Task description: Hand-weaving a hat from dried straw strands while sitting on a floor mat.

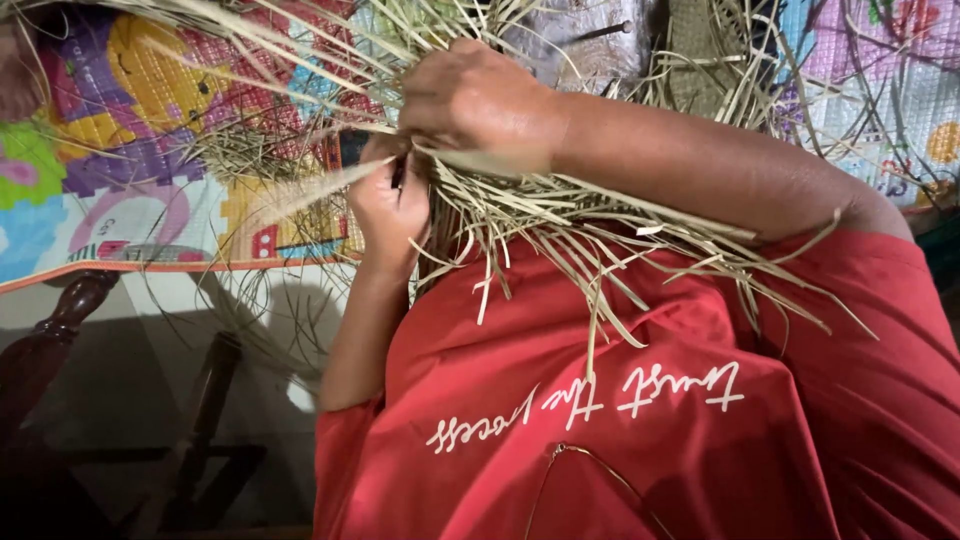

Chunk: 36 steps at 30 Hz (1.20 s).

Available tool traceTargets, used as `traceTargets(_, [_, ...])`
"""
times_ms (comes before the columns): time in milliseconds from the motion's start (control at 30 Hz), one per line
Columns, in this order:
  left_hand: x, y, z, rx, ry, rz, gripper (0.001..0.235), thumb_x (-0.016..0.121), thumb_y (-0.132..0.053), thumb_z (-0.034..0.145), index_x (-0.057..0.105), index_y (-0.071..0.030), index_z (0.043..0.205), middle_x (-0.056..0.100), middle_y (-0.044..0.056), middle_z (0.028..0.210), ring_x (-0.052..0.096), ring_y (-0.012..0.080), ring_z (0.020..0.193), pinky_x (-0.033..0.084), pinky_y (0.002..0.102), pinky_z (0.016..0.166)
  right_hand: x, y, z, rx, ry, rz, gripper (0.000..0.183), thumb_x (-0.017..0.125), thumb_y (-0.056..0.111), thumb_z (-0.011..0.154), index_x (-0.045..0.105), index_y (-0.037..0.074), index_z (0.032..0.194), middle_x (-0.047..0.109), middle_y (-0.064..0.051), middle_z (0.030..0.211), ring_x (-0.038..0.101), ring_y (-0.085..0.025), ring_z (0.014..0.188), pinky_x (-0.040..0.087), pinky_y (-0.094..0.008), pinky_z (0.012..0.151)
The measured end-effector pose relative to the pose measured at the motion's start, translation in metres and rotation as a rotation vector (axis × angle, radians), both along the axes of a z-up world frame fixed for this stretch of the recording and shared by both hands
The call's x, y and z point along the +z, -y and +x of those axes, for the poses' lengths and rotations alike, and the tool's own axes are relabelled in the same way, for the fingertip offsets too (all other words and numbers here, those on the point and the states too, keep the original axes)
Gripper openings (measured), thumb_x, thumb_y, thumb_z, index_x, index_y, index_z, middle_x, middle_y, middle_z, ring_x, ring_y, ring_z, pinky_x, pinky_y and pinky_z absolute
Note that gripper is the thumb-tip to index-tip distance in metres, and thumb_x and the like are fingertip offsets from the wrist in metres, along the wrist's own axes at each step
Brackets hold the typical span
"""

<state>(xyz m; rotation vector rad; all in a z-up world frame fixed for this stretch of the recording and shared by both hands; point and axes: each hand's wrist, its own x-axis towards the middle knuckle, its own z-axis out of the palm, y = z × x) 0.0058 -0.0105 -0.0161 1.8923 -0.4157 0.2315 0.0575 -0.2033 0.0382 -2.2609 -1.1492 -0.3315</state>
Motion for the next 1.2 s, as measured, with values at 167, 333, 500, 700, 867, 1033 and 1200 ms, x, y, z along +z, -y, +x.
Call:
traceTargets(167, [0.01,-0.006,0.0,-0.027,-0.539,-0.341,0.008,0.063,-0.006,0.101,0.071,-0.007,0.102,0.072,0.007,0.092,0.058,0.0121,0.077,0.047,0.026,0.073,-0.008,0.014,-0.008,0.021,0.027,-0.045,0.011,0.077,0.008,0.09,0.078,0.014,0.099,0.071,-0.002,0.094,0.068,-0.021,0.094,0.054,-0.044,0.089])
traceTargets(333, [0.005,0.005,-0.003,0.125,-0.298,-0.113,0.005,0.065,-0.001,0.098,0.066,-0.002,0.093,0.066,0.005,0.071,0.055,0.0108,0.054,0.045,0.023,0.05,0.001,0.011,-0.007,-0.001,0.087,-0.171,0.006,0.073,0.019,0.088,0.075,0.017,0.094,0.067,0.001,0.093,0.063,-0.019,0.092,0.049,-0.039,0.086])
traceTargets(500, [0.0,0.004,-0.003,0.014,0.019,0.14,0.024,0.067,0.007,0.093,0.055,0.003,0.113,0.066,0.016,0.1,0.068,0.0251,0.084,0.063,0.031,0.073,-0.002,0.0,-0.001,-0.041,0.089,-0.043,0.008,0.077,0.018,0.09,0.074,0.013,0.095,0.067,-0.002,0.093,0.064,-0.021,0.092,0.051,-0.041,0.089])
traceTargets(700, [0.007,0.004,0.0,0.035,-0.183,-0.078,0.005,0.064,0.001,0.098,0.063,-0.004,0.1,0.066,0.007,0.083,0.059,0.0142,0.065,0.051,0.026,0.057,-0.002,0.005,-0.003,-0.094,0.074,-0.125,0.007,0.075,0.017,0.09,0.071,0.012,0.092,0.068,-0.004,0.092,0.066,-0.021,0.091,0.051,-0.041,0.084])
traceTargets(867, [0.01,0.002,0.002,0.044,0.044,0.075,0.009,0.061,0.005,0.097,0.064,-0.001,0.104,0.07,0.011,0.088,0.062,0.0158,0.063,0.053,0.028,0.053,-0.003,0.005,-0.003,-0.004,-0.062,0.049,0.009,0.072,0.006,0.097,0.069,0.003,0.089,0.065,-0.008,0.089,0.065,-0.025,0.079,0.056,-0.047,0.085])
traceTargets(1033, [0.021,0.001,0.006,0.02,-0.501,-0.257,0.013,0.066,-0.011,0.099,0.064,-0.005,0.087,0.058,0.002,0.074,0.048,0.0092,0.062,0.041,0.023,0.057,-0.005,0.021,-0.015,-0.029,0.039,-0.191,0.011,0.07,0.02,0.092,0.077,0.019,0.1,0.072,0.0,0.109,0.064,-0.02,0.103,0.044,-0.043,0.095])
traceTargets(1200, [0.009,0.009,0.004,0.057,-0.231,-0.067,0.009,0.06,-0.006,0.1,0.058,-0.002,0.092,0.058,0.006,0.076,0.052,0.0155,0.062,0.045,0.027,0.056,-0.009,0.011,-0.005,-0.019,0.094,-0.119,0.009,0.075,0.01,0.087,0.075,0.013,0.095,0.069,-0.002,0.099,0.064,-0.019,0.093,0.052,-0.04,0.087])
